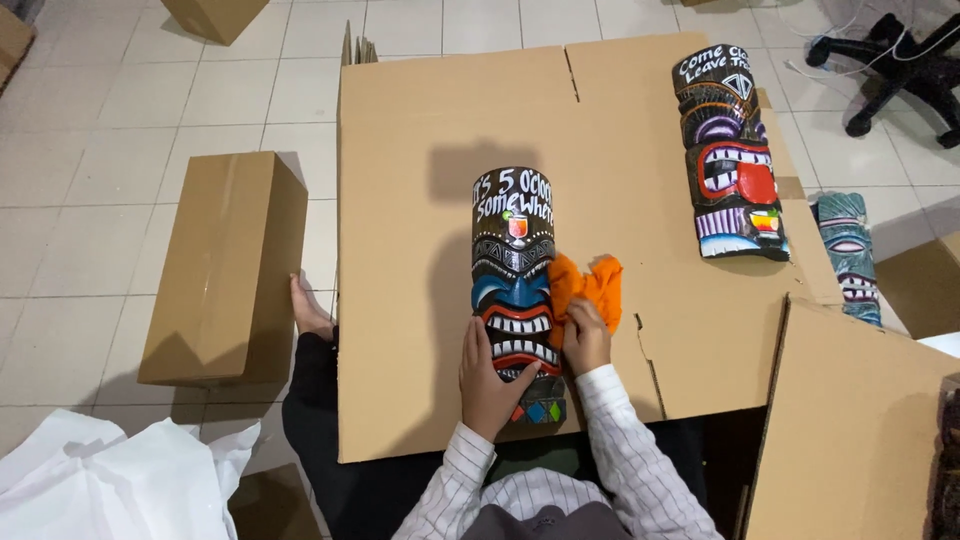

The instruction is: Cleaning decorative tiki masks and panels by wiping them thoroughly with a cloth.

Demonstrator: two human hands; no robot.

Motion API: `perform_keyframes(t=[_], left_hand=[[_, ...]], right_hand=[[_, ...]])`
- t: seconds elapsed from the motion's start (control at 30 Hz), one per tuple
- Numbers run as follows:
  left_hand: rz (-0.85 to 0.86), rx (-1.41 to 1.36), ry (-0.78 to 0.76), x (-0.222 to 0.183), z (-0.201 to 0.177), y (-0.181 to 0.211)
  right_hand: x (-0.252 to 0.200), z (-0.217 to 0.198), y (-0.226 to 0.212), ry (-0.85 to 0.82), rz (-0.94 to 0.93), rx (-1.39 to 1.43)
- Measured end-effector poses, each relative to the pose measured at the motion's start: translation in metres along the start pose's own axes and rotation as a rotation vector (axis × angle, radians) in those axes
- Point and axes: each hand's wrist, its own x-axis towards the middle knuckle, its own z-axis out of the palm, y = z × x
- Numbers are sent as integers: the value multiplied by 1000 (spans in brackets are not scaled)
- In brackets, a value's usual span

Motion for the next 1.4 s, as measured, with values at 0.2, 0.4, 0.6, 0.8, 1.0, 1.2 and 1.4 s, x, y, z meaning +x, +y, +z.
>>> perform_keyframes(t=[0.2, 0.4, 0.6, 0.8, 1.0, 1.2, 1.4], left_hand=[[-5, -16, 5, 0, -1, 3], [-10, -19, -8, 0, -2, 3], [-5, -19, -10, -1, -1, 1], [-1, -8, 3, 3, 0, -2], [5, -12, 4, 1, 0, -1], [5, 4, 2, 0, -2, 3], [23, 0, 12, 0, -1, 0]], right_hand=[[5, 6, -19, 7, -3, 55], [23, -10, -62, -24, -67, 188], [22, -10, -58, -24, -16, 281], [9, -3, -25, -43, 101, 257], [22, -3, -63, -33, 97, 338], [40, -13, -74, -80, -51, 272], [31, -16, -73, -68, -188, 253]])
